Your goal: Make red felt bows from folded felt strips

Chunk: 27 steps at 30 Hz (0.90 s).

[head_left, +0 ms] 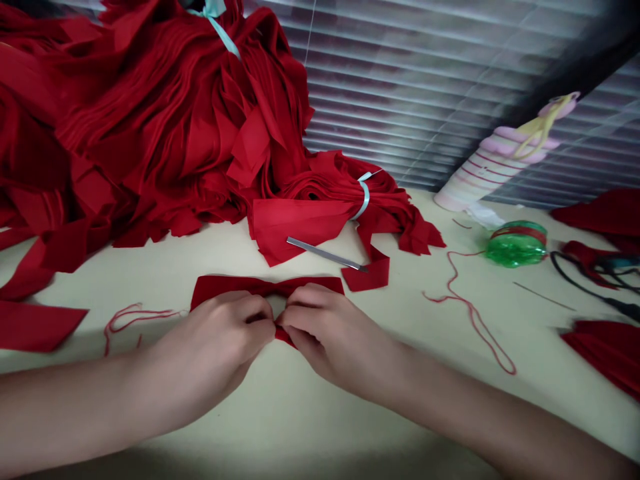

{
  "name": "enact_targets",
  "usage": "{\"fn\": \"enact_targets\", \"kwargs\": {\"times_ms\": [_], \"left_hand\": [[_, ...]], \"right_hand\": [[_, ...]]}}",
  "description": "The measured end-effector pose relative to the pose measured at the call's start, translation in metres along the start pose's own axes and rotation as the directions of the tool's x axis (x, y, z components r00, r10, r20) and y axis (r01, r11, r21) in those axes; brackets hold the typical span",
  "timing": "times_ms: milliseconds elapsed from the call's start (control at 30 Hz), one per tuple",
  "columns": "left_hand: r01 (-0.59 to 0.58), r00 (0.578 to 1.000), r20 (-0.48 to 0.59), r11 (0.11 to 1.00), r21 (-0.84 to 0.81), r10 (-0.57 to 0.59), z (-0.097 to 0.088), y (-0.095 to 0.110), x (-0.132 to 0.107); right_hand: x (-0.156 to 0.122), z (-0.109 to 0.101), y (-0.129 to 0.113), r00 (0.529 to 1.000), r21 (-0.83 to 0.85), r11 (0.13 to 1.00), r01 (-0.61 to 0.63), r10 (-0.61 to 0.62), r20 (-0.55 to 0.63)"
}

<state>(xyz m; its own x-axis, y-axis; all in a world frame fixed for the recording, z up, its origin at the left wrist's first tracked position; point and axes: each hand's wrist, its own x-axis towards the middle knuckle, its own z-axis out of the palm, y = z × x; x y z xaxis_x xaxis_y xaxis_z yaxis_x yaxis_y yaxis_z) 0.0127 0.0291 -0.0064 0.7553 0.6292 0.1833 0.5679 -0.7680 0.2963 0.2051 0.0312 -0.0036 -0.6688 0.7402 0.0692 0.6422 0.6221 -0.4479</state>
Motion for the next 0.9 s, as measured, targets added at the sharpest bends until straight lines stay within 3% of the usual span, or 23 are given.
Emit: {"fn": "enact_targets", "kwargs": {"times_ms": [200,433,667,900], "left_hand": [[-0.016,0.999,-0.046,0.999,-0.03,0.015,0.003,-0.001,-0.003],[0.042,0.999,0.01,0.991,-0.127,-0.041,0.002,-0.004,-0.001],[0.076,0.996,-0.025,0.979,-0.191,-0.082,0.005,-0.005,0.0],[0.072,0.995,-0.053,0.975,-0.21,-0.085,0.006,-0.005,0.001]], "right_hand": [[-0.002,0.0,0.001,0.999,-0.052,0.998,0.034,-0.035,-0.015],[-0.003,-0.002,-0.001,0.998,0.003,0.998,0.057,-0.057,-0.012],[-0.003,-0.002,-0.007,0.996,0.092,0.992,-0.089,0.091,-0.021],[-0.006,0.008,-0.006,0.99,0.057,0.992,-0.115,0.119,-0.078]]}}
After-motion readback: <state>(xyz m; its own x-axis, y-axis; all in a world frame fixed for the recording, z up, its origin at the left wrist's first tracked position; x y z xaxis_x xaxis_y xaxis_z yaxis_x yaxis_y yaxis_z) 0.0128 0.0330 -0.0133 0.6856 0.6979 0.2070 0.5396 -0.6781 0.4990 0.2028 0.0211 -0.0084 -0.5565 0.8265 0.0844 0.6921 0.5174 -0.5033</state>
